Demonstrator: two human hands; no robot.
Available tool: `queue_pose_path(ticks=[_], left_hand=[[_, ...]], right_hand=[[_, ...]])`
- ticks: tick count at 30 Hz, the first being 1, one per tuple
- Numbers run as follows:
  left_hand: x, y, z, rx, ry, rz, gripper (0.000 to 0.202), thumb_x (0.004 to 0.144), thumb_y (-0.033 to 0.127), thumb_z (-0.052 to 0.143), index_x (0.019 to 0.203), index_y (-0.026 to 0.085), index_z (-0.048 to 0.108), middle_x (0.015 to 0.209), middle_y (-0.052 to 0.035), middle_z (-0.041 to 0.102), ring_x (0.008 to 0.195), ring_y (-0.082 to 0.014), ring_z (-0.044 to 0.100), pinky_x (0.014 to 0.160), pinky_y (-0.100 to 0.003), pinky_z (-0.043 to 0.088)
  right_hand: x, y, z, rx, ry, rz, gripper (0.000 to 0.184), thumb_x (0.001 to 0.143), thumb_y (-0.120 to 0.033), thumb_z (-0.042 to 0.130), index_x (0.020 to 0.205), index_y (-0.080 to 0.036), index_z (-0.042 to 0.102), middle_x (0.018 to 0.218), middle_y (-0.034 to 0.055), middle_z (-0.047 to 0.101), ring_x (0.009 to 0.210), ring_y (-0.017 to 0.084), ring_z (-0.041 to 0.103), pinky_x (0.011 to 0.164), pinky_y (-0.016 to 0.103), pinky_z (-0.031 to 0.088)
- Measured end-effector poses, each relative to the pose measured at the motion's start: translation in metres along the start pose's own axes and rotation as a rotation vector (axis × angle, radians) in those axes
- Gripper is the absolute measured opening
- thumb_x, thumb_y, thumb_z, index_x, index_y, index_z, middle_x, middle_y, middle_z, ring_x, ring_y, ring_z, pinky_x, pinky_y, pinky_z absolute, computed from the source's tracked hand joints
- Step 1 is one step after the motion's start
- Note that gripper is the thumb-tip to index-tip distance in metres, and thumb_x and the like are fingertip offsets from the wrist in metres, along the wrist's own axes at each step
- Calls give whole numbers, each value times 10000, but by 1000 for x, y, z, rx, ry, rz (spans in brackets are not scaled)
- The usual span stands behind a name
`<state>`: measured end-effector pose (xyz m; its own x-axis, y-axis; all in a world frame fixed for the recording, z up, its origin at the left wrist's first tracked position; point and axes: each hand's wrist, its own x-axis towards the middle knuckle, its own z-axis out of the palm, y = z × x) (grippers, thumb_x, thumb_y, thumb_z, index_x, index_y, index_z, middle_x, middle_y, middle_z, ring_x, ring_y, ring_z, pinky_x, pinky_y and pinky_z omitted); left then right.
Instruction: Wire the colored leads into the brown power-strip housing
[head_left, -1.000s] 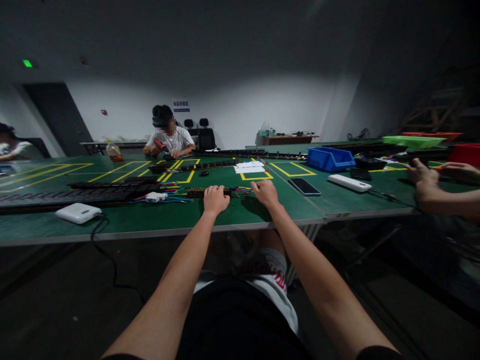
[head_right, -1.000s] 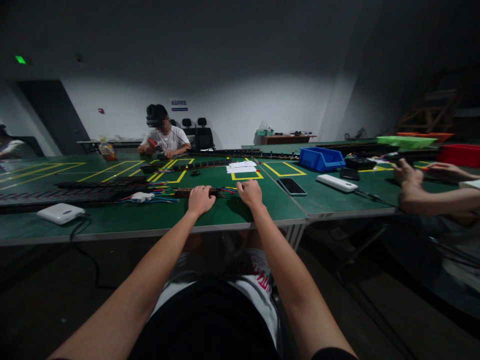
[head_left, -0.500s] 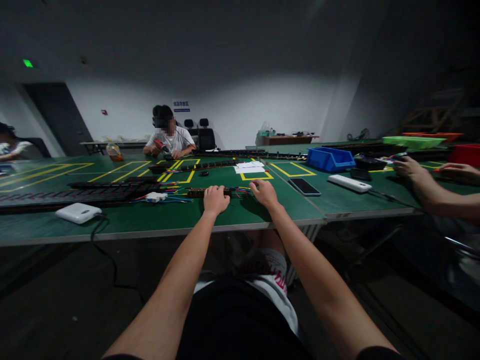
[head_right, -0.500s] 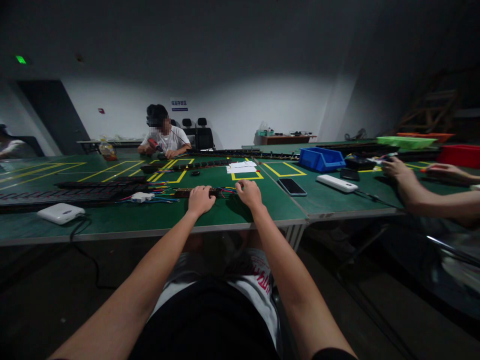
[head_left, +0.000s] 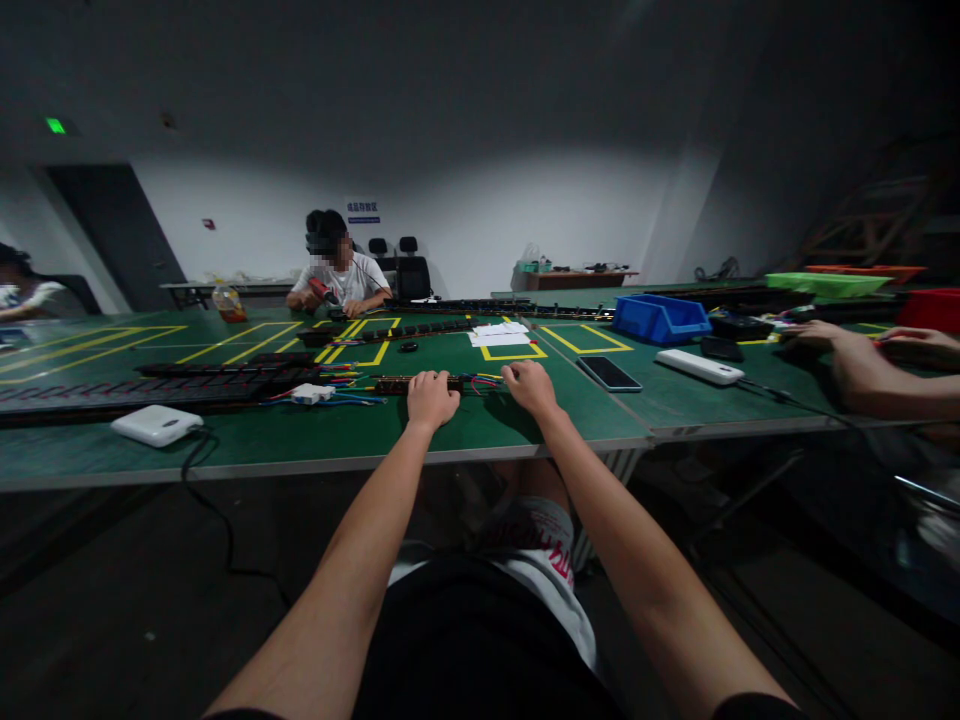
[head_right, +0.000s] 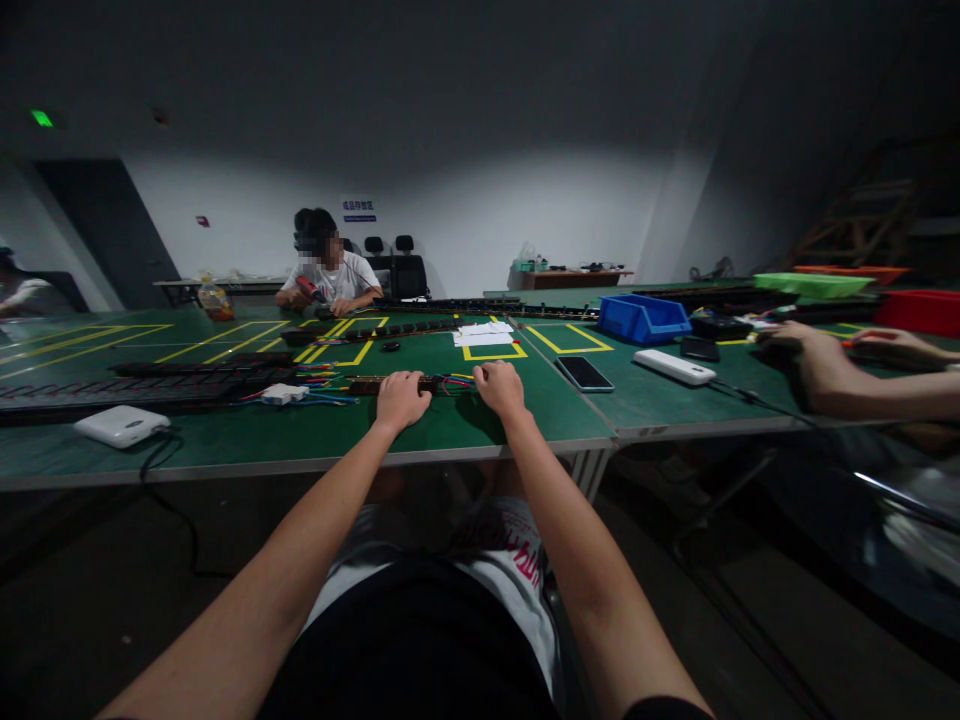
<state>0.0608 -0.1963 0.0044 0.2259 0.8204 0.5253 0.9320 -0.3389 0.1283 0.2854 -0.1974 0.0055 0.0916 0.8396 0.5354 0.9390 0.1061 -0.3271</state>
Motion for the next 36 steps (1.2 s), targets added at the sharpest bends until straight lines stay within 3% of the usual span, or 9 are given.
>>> queue_pose_path(ticks=[7,12,15,19,23,25,29,36], left_hand=[[-1,1,-3,-9,-12,1,355,933,300,522,1233,188,675,1219,-136,698,1200,-305,578,1103,-459,415],[-1,2,-3,21,-7,-15,354,919,298,539,1224,191,681,1216,-135,699,1196,-300,577,1089,-444,418],[-1,2,-3,8,-10,-3,361,932,306,527,1236,182,677,1226,-138,696,1198,-297,582,1099,-445,415],[-1,1,-3,14,-5,-6,365,923,292,534,1242,184,675,1222,-134,699,1199,-303,581,1094,-449,421],[0,1,-1,18,-6,-5,360,926,296,535,1243,197,675,1224,-126,701,1206,-300,578,1099,-445,418],[0,1,0,14,-2,-5,364,926,295,532,1246,192,675,1228,-133,698,1211,-306,575,1099,-450,416],[0,1,0,-1,-6,-5,363,925,290,532,1244,195,675,1233,-139,692,1211,-311,571,1104,-460,411],[0,1,-1,1,-4,-5,356,926,293,531,1235,192,676,1228,-137,693,1212,-305,573,1100,-449,412]], right_hand=[[-3,-3,0,-21,-154,33,460,1005,-415,464,776,-196,798,794,107,748,746,195,645,627,272,357],[-4,-4,-2,-29,-104,19,461,1003,-429,465,773,-194,787,835,114,759,742,191,640,613,282,323],[-5,-4,-3,-23,-143,28,462,1003,-447,478,759,-197,781,816,108,752,731,188,637,603,283,314],[-3,-2,-1,-27,-100,30,472,1022,-429,448,793,-194,787,859,111,746,786,197,643,640,276,353],[-1,1,3,-2,-13,40,380,1010,-440,496,1047,-211,797,1071,115,731,957,212,639,758,266,412],[-1,2,5,5,-45,26,408,1014,-488,496,1115,-222,789,1111,121,716,1007,220,629,805,271,422],[-2,1,7,-22,-170,-5,507,1032,-567,440,1046,-216,805,1061,135,714,1003,229,624,816,277,422],[-1,0,5,-63,-191,-8,519,1053,-519,407,943,-201,802,1013,134,727,953,222,640,772,269,409]])
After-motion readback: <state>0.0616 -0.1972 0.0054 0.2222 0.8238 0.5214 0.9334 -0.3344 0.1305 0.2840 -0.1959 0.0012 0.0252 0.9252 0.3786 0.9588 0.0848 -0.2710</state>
